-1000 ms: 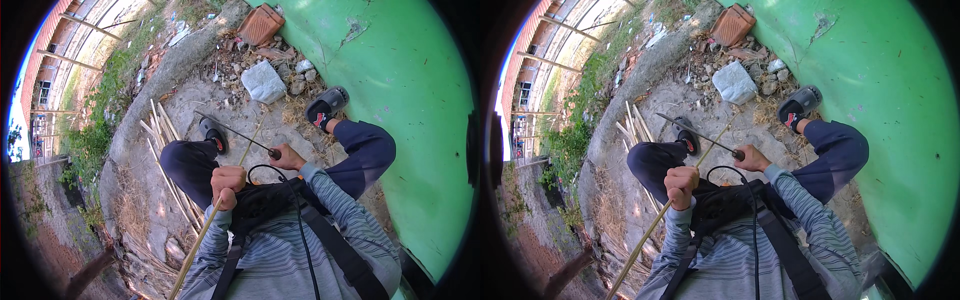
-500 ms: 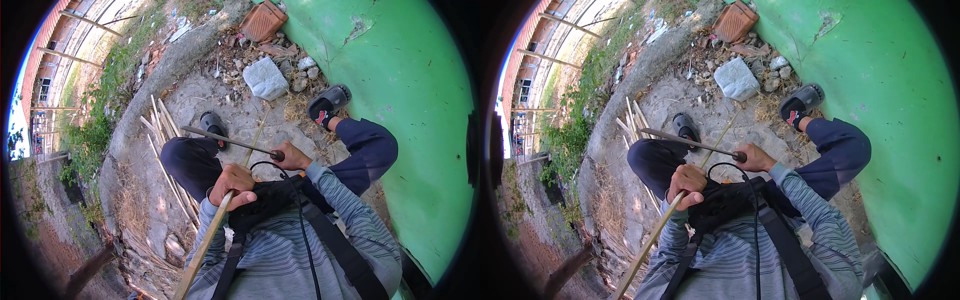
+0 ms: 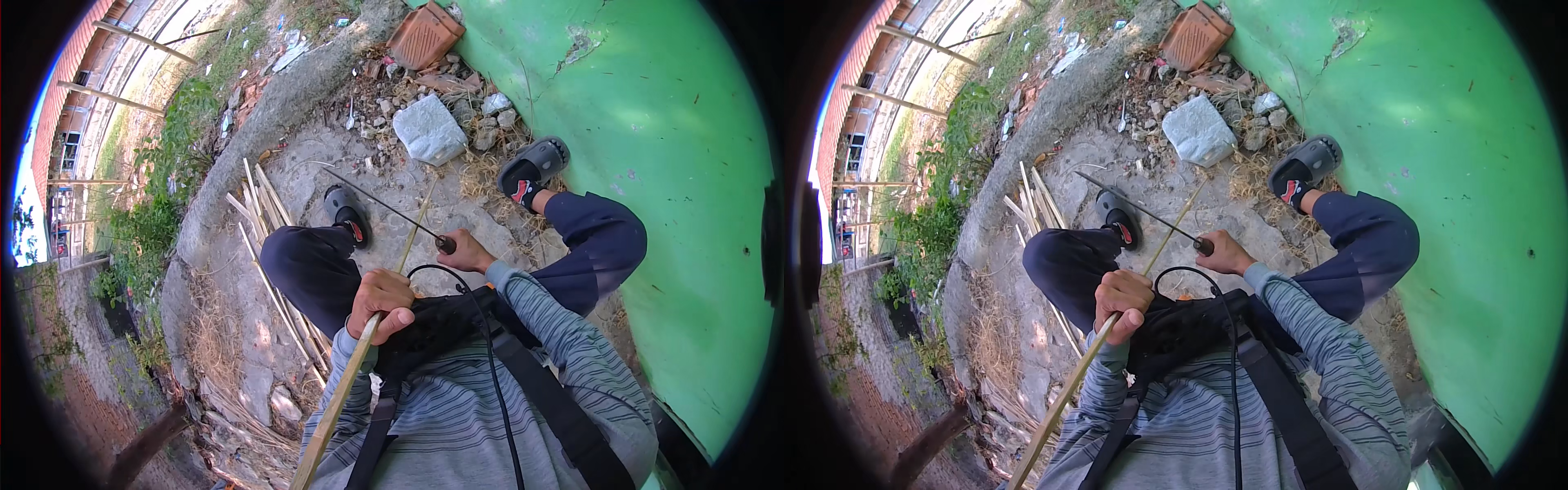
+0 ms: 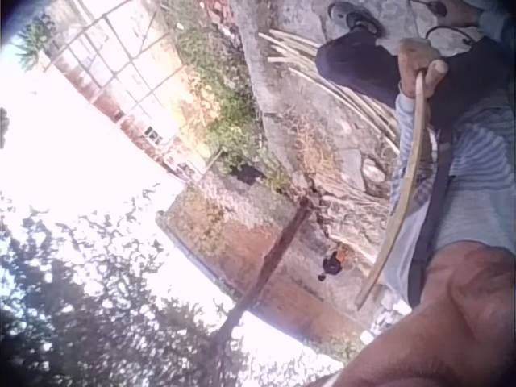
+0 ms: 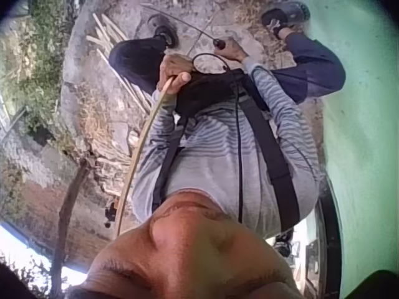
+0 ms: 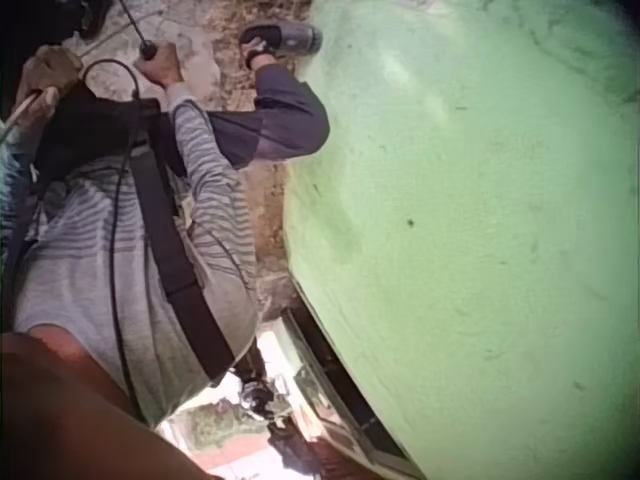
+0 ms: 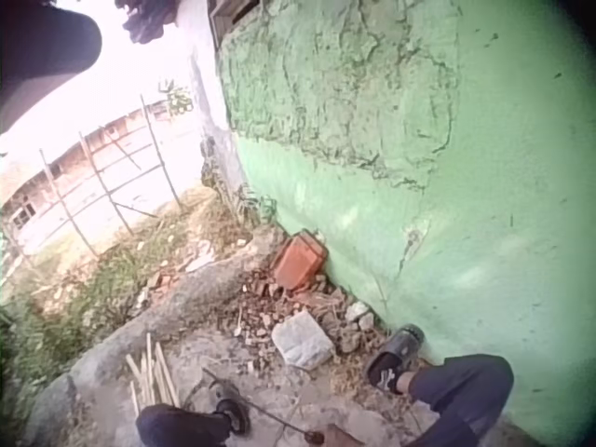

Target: The person scrapes and shaves thin bamboo sticks along their lengths using a large knife.

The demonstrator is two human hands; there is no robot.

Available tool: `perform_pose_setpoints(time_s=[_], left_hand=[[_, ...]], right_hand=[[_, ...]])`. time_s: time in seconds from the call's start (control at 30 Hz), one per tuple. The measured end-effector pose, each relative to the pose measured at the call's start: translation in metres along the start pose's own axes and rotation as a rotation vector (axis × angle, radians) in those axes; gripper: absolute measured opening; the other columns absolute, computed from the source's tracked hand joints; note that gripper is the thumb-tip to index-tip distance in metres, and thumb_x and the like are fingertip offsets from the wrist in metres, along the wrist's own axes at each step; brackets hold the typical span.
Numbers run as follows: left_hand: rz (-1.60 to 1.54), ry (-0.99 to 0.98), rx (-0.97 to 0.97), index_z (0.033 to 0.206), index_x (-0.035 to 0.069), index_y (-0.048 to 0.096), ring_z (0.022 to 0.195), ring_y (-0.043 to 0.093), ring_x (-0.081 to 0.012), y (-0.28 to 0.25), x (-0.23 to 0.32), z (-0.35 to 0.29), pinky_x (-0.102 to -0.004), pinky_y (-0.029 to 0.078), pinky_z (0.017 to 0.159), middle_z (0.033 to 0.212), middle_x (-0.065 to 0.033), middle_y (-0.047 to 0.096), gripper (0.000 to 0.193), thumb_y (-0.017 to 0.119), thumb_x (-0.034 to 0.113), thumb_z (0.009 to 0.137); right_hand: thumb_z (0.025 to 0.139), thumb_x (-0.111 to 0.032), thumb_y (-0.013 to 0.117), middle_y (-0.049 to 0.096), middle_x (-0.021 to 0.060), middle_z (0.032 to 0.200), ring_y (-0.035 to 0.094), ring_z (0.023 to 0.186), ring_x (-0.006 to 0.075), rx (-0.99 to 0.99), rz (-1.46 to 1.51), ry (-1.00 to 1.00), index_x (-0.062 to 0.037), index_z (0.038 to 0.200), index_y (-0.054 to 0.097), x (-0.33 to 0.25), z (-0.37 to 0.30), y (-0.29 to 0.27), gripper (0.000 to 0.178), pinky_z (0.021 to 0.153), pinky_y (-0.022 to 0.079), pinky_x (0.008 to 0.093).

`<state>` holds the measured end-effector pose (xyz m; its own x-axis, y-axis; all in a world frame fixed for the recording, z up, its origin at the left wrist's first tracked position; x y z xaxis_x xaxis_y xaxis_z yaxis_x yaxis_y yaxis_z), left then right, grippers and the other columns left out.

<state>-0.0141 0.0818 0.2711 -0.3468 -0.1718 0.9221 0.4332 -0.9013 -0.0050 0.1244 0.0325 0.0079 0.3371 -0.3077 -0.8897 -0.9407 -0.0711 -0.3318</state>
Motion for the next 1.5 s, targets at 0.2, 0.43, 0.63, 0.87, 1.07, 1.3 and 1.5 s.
perform_pose_setpoints(time_s=[0.2,0.43,0.63,0.87,1.07,1.3,1.5], left_hand=[[0.024,0.022,-0.001,0.056,0.005,0.033,0.044,0.034,-0.0278,0.001,0.002,-0.002,-0.0429,0.024,0.048,0.052,-0.0065,0.029,0.06,0.059,0.033,0.102],[0.033,0.035,0.067,0.056,0.006,0.033,0.043,0.035,-0.0272,0.003,-0.004,-0.001,-0.0419,0.025,0.048,0.052,-0.0064,0.031,0.061,0.052,0.037,0.106],[0.052,0.064,0.28,0.055,0.006,0.031,0.042,0.033,-0.0222,-0.006,-0.002,-0.011,-0.0389,0.023,0.046,0.051,-0.0041,0.032,0.066,0.042,0.042,0.11],[0.065,0.079,0.546,0.056,0.006,0.027,0.041,0.03,-0.0173,-0.025,-0.007,-0.02,-0.0349,0.022,0.046,0.049,-0.0027,0.032,0.071,0.033,0.048,0.113],[0.023,0.082,0.429,0.056,0.006,0.03,0.041,0.032,-0.0185,-0.016,-0.003,-0.015,-0.0357,0.024,0.046,0.05,-0.003,0.032,0.066,0.04,0.04,0.111],[-0.043,0.002,0.087,0.054,0.005,0.033,0.04,0.033,-0.026,0.003,-0.002,-0.005,-0.0406,0.024,0.046,0.049,-0.0066,0.03,0.051,0.067,0.018,0.089],[-0.055,0.04,0.14,0.052,0.004,0.033,0.038,0.032,-0.0259,0.001,0.001,-0.004,-0.0407,0.023,0.045,0.048,-0.0062,0.028,0.054,0.067,0.022,0.091]], right_hand=[[0.075,-0.017,0.073,0.061,0.0152,0.067,0.059,0.061,0.024,-0.057,0.012,-0.088,0.0005,0.077,0.063,-0.02,-0.01,0.001,0.02,0.061,0.047,0.0406],[0.076,-0.019,0.074,0.06,0.0176,0.066,0.056,0.06,0.0283,0.12,0.027,0.01,0.0016,0.077,0.062,0.014,0.011,-0.005,0.024,0.062,0.047,0.0419],[0.074,-0.019,0.074,0.057,0.0176,0.065,0.053,0.058,0.0288,0.0,0.047,-0.172,0.0018,0.079,0.061,-0.04,-0.003,0.002,0.025,0.061,0.045,0.0433],[0.073,-0.016,0.073,0.056,0.0163,0.063,0.052,0.056,0.0276,0.182,-0.001,-0.089,0.0016,0.076,0.059,-0.006,0.016,0.006,0.022,0.06,0.045,0.0418],[0.072,-0.019,0.074,0.06,0.0185,0.064,0.059,0.06,0.0312,0.014,-0.01,-0.107,0.0018,0.075,0.061,-0.025,0.008,-0.002,0.025,0.062,0.048,0.044],[0.071,-0.02,0.075,0.06,0.0181,0.064,0.059,0.059,0.0308,-0.029,-0.084,-0.045,0.0014,0.074,0.062,0.002,0.012,-0.014,0.025,0.062,0.048,0.0439],[0.072,-0.023,0.076,0.061,0.0143,0.063,0.059,0.06,0.0267,0.079,0.029,0.063,0.0003,0.074,0.063,0.036,0.013,0.002,0.026,0.064,0.049,0.042]])
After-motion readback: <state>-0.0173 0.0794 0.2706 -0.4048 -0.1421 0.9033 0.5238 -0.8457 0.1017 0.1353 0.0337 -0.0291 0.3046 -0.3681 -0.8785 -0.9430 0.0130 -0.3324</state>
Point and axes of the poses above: each hand's wrist, its own z-axis towards the middle knuckle, its own y-axis out of the palm, x = y × z, the point moved 9 cm from there along z, towards the middle knuckle
